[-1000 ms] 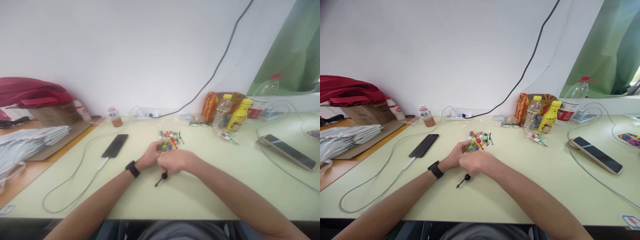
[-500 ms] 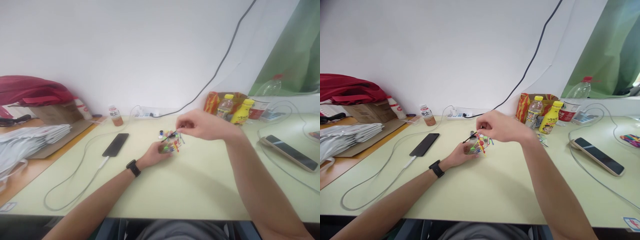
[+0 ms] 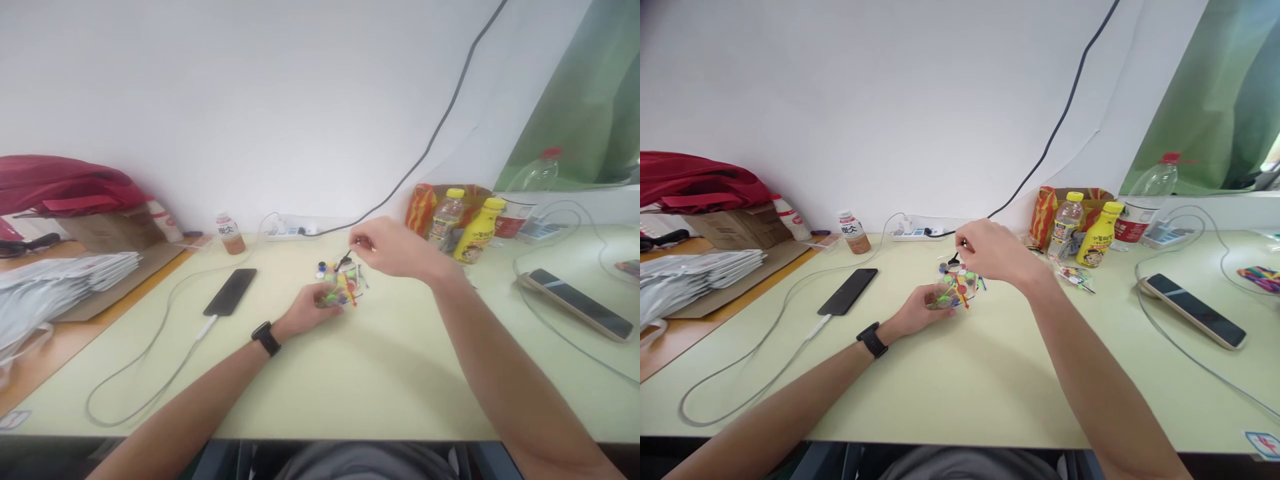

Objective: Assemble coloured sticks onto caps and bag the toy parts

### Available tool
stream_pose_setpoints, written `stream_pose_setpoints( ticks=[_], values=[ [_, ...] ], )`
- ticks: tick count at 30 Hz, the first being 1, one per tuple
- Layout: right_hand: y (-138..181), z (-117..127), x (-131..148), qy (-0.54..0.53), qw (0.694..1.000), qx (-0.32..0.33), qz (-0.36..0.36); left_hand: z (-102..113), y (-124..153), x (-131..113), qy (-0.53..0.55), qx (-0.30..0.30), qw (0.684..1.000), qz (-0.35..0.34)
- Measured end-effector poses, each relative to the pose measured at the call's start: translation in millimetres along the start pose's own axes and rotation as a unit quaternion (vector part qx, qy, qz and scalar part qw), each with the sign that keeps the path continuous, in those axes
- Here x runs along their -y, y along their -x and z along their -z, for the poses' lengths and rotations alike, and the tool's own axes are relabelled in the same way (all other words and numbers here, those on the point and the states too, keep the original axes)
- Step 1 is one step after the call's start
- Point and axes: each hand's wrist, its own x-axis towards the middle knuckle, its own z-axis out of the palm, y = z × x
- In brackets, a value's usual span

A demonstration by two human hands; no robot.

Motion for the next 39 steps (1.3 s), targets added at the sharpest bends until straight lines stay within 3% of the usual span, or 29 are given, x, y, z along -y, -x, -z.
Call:
stream_pose_setpoints(
  ticks=[8, 14, 19, 24, 27, 30, 34, 39],
  values=[
    [-7, -27, 9, -0.032, 0.998, 0.035, 0.035, -2, -1, -4, 0.08, 0.015, 0.997, 0.008],
    [-8, -19, 3, -0.053, 0.993, -0.068, 0.077, -2, -4, -8, 0.17, -0.023, 0.985, -0.014],
    [-9, -8, -7, -0.089, 0.987, -0.103, 0.086, -4, -4, -4, 0.215, 0.033, 0.976, 0.012],
    [-2, -18, -41, -0.103, 0.993, -0.055, 0.013, -2, -4, -8, 0.229, 0.011, 0.973, 0.01],
    [18, -50, -57, -0.149, 0.987, 0.066, -0.006, -3, -3, -14, 0.228, 0.006, 0.973, 0.021],
    [44, -88, -60, -0.25, 0.953, 0.169, -0.011, -6, -2, -19, 0.234, 0.023, 0.972, 0.028],
    [62, -112, -56, -0.345, 0.923, 0.161, -0.048, -10, -2, -24, 0.232, -0.011, 0.973, 0.009],
    [63, -112, -56, -0.333, 0.935, 0.106, -0.053, -8, -3, -25, 0.229, -0.064, 0.971, -0.01]
  ],
)
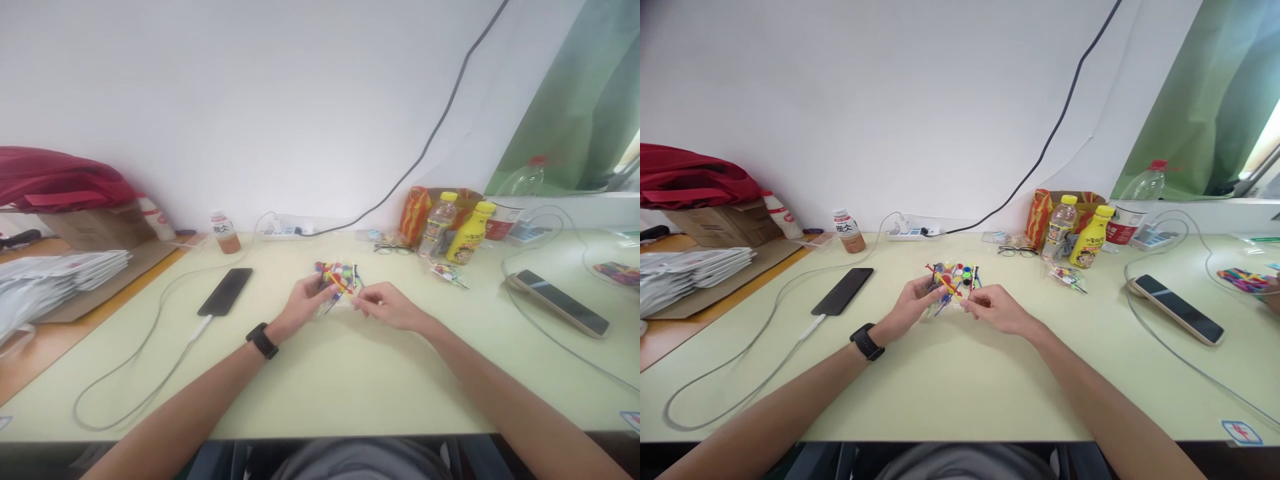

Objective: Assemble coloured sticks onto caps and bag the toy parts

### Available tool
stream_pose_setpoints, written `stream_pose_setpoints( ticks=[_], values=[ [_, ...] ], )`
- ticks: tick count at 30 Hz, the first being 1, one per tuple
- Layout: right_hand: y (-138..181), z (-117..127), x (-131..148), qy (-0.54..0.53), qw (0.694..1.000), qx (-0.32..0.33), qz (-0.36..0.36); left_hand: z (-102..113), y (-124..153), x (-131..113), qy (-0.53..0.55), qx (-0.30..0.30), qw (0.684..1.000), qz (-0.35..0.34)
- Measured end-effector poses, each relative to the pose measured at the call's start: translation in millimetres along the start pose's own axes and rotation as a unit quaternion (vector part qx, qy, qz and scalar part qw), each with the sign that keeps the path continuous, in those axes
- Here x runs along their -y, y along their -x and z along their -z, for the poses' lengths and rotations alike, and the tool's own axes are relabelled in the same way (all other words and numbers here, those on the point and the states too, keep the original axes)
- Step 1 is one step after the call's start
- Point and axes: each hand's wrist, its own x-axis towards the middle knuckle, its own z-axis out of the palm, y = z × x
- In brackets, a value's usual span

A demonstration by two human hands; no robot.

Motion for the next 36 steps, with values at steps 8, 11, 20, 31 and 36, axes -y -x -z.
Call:
stream_pose_setpoints(
  ticks=[8, 11, 20, 31, 36],
  values=[
    [-5, 0, -12, -0.032, 0.997, -0.064, 0.037, -4, 6, 1, -0.037, 0.134, 0.99, 0.017],
    [-4, 1, -6, -0.019, 0.993, -0.097, 0.058, -4, 8, -1, -0.064, 0.112, 0.991, 0.023],
    [3, 10, 10, 0.028, 0.976, -0.183, 0.117, 4, 2, -1, -0.125, 0.058, 0.99, -0.026],
    [4, 9, 17, -0.024, 0.971, -0.204, 0.121, -4, 5, 2, -0.145, 0.006, 0.988, -0.046],
    [5, 7, 20, -0.014, 0.972, -0.202, 0.122, -9, 9, -7, -0.138, 0.061, 0.988, -0.045]
  ],
)
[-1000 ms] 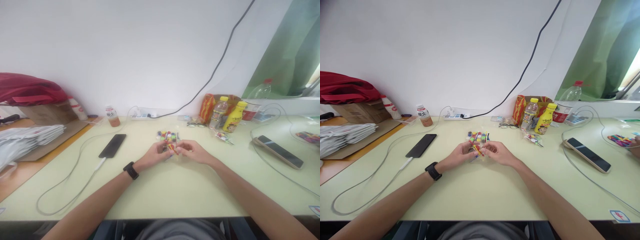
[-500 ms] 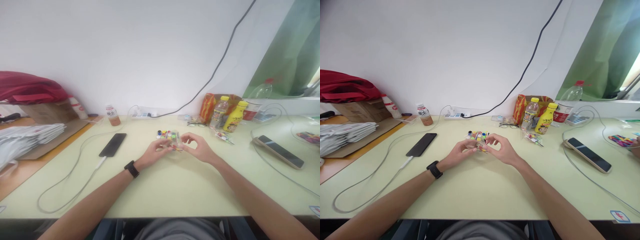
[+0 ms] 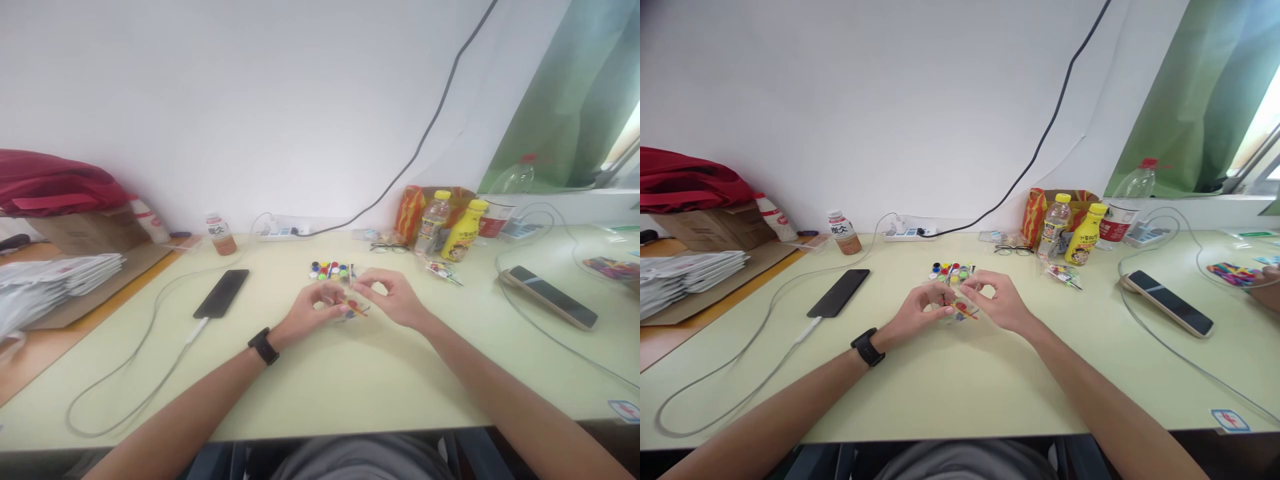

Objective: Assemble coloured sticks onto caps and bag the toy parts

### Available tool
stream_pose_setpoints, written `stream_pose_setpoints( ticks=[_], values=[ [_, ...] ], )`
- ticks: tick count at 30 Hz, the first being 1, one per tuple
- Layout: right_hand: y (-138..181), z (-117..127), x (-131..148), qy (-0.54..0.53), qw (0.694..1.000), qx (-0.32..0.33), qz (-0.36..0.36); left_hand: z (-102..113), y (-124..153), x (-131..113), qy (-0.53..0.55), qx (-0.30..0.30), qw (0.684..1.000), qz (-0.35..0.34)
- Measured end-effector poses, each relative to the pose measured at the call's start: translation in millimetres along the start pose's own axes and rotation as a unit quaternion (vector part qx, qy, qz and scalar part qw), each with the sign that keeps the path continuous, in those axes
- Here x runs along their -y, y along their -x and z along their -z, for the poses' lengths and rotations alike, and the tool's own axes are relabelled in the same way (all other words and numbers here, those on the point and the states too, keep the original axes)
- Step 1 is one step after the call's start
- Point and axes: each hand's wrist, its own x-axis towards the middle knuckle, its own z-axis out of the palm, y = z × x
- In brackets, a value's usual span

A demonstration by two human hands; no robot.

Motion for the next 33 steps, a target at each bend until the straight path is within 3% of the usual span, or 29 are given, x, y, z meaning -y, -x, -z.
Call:
stream_pose_setpoints(
  ticks=[2, 8, 13, 21, 33],
  values=[
    [-1, 5, 1, -0.001, 0.999, -0.036, 0.019, 0, 0, 1, 0.017, 0.011, 1.0, -0.01],
    [-4, 20, 2, 0.024, 0.997, -0.059, 0.054, 3, 0, 9, 0.045, 0.043, 0.998, -0.013],
    [-2, 15, 5, 0.022, 0.998, -0.036, 0.043, 2, 1, 4, 0.031, 0.036, 0.999, -0.017],
    [-1, 7, 8, -0.001, 1.0, -0.001, -0.008, -1, 2, -4, -0.005, -0.026, 1.0, -0.01],
    [1, -10, 1, -0.052, 0.996, 0.044, -0.051, -6, 0, -9, 0.045, -0.014, 0.999, 0.015]
  ],
)
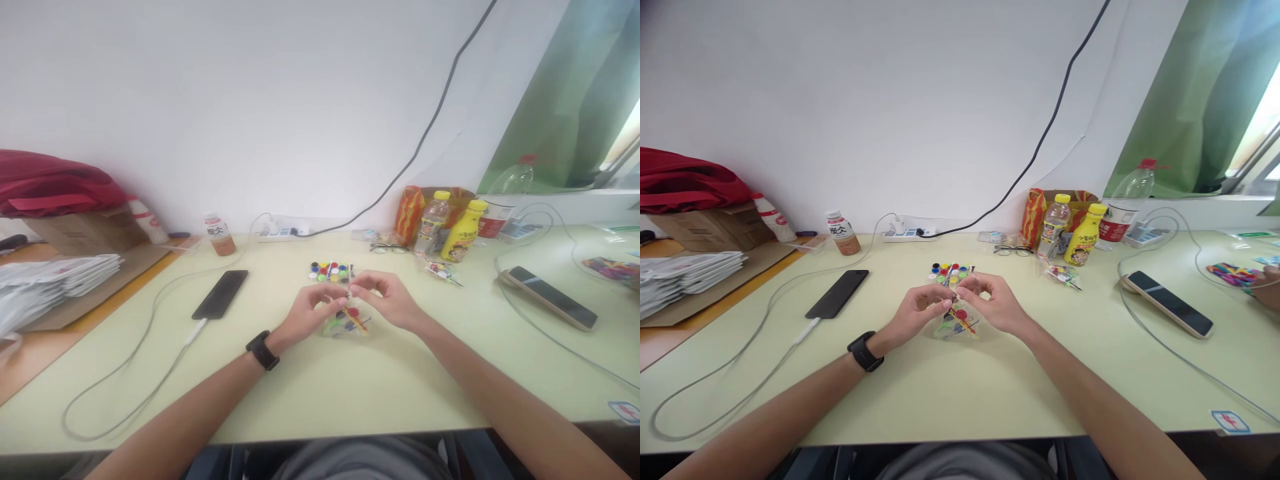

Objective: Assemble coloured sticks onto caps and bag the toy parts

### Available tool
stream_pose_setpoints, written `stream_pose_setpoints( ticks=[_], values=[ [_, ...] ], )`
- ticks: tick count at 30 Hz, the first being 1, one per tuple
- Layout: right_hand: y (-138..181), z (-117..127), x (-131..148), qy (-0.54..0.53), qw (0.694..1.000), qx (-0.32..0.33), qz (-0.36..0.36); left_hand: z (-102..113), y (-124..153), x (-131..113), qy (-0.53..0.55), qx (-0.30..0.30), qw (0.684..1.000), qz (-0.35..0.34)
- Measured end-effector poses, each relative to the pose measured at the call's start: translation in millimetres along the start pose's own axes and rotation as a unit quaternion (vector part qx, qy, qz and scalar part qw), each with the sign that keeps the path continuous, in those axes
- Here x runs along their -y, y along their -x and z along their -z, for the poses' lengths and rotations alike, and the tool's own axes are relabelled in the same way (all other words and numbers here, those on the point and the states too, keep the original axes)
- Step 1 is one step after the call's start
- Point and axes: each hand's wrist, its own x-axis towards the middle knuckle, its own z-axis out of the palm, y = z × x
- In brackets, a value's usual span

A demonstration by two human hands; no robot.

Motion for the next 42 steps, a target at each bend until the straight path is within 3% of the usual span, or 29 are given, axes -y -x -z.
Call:
stream_pose_setpoints(
  ticks=[3, 8, 13, 19, 25, 30, 42],
  values=[
    [1, -4, 0, -0.007, 1.0, 0.004, 0.005, -4, 0, -2, 0.028, 0.021, 0.999, 0.001],
    [2, -6, -1, -0.01, 1.0, -0.009, 0.003, -4, 1, 1, 0.018, -0.006, 1.0, 0.01],
    [2, -8, -1, -0.054, 0.998, 0.022, -0.018, -3, 1, 5, 0.043, -0.002, 0.999, -0.004],
    [2, -7, -2, -0.058, 0.998, 0.002, -0.025, 0, 0, 3, 0.026, -0.036, 0.999, -0.014],
    [2, -10, -5, -0.044, 0.999, 0.017, -0.019, 2, -1, 1, -0.03, 0.009, 0.999, -0.02],
    [2, -7, -5, -0.046, 0.999, -0.015, -0.022, 4, 0, 6, -0.001, -0.016, 1.0, -0.002],
    [-3, 7, -20, -0.124, 0.99, -0.034, -0.054, 38, -11, 5, 0.026, -0.067, 0.997, 0.01]
  ],
)
